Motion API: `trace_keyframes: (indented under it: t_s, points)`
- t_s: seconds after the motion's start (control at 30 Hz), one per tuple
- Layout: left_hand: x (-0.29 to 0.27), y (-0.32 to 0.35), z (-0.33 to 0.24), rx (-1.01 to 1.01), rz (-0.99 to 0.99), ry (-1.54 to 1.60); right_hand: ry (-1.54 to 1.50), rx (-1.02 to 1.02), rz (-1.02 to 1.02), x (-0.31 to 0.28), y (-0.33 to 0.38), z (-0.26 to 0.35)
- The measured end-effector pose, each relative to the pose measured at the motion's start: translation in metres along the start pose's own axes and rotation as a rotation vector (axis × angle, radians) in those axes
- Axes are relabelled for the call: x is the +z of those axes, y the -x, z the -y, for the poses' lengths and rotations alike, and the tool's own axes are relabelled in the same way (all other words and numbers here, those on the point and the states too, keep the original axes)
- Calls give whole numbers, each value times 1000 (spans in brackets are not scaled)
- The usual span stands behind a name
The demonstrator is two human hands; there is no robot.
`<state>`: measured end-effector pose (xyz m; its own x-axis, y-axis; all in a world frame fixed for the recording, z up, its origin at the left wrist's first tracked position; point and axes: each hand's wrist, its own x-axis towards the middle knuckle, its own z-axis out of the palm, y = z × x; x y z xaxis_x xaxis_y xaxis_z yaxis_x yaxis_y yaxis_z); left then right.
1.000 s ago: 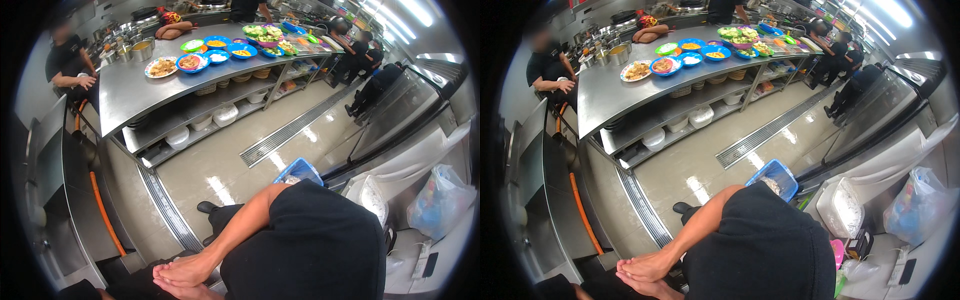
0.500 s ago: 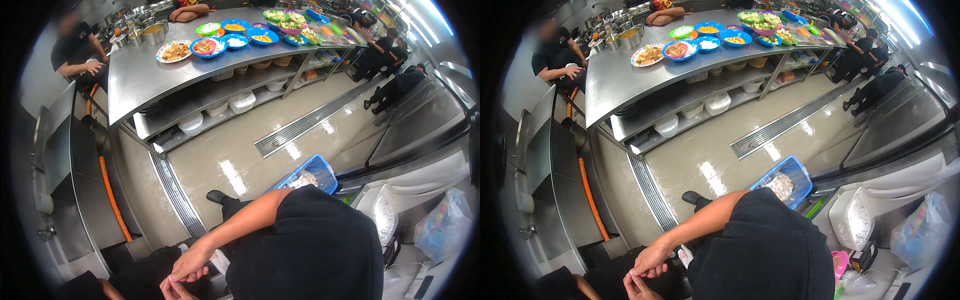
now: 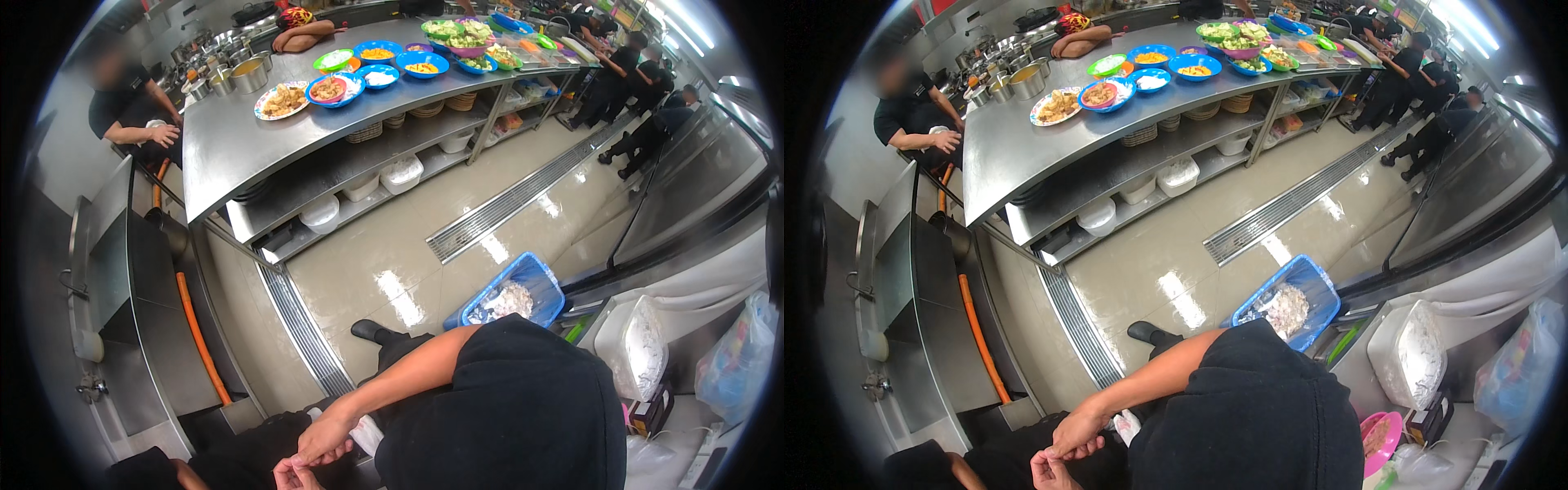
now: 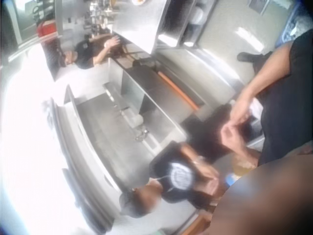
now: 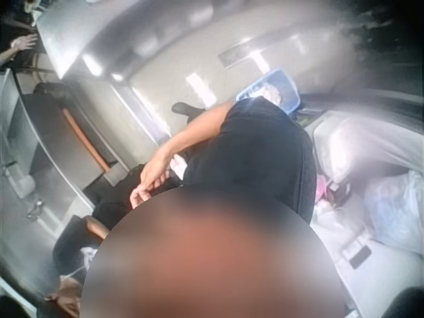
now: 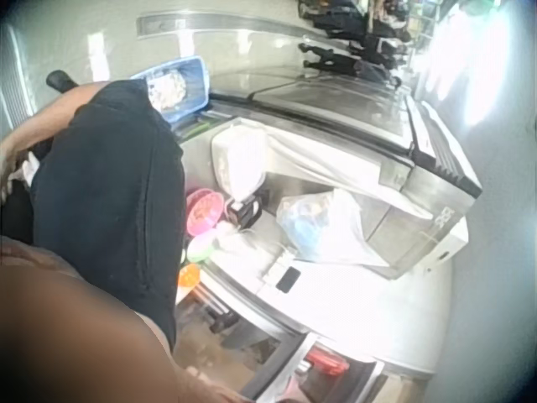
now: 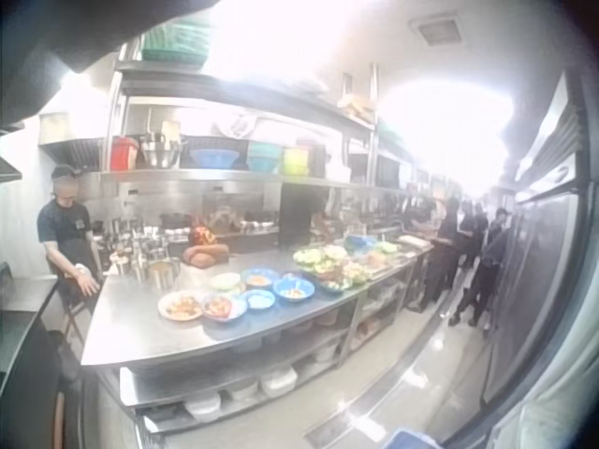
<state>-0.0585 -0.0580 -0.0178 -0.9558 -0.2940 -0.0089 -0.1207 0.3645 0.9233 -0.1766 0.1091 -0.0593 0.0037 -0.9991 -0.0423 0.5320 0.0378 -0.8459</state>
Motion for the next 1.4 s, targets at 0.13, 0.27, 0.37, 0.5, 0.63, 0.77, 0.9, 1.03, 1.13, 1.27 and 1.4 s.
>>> trace_keyframes:
  t_s: [0.13,0.27,0.37,0.5,0.63,0.77,0.9,1.03,1.13,1.27,1.4]
  points:
    - [10,5,-1,1,-2,79,40,48,30,-6,0,-6]
    - [13,9,36,-46,-80,173,298,-136,-279,0,-8,-21]
    - [16,11,43,-29,-174,120,562,-350,-600,7,-14,-30]
    - [37,14,7,68,-291,35,441,-339,-601,28,2,1]
    - [32,14,3,50,-199,26,483,-276,-546,23,16,12]
    - [25,13,10,34,-179,-12,774,-380,-561,19,6,0]
    - [21,11,26,-16,-189,8,764,-404,-556,20,5,-2]
    - [22,8,30,-70,-183,72,759,-467,-574,17,4,-5]
    - [23,1,35,-16,-216,63,621,-391,-615,5,-13,-17]
    - [29,-4,33,2,-217,-13,367,-281,-639,10,-9,-10]
    - [28,-6,49,-65,-222,56,335,-169,-591,2,-17,-9]
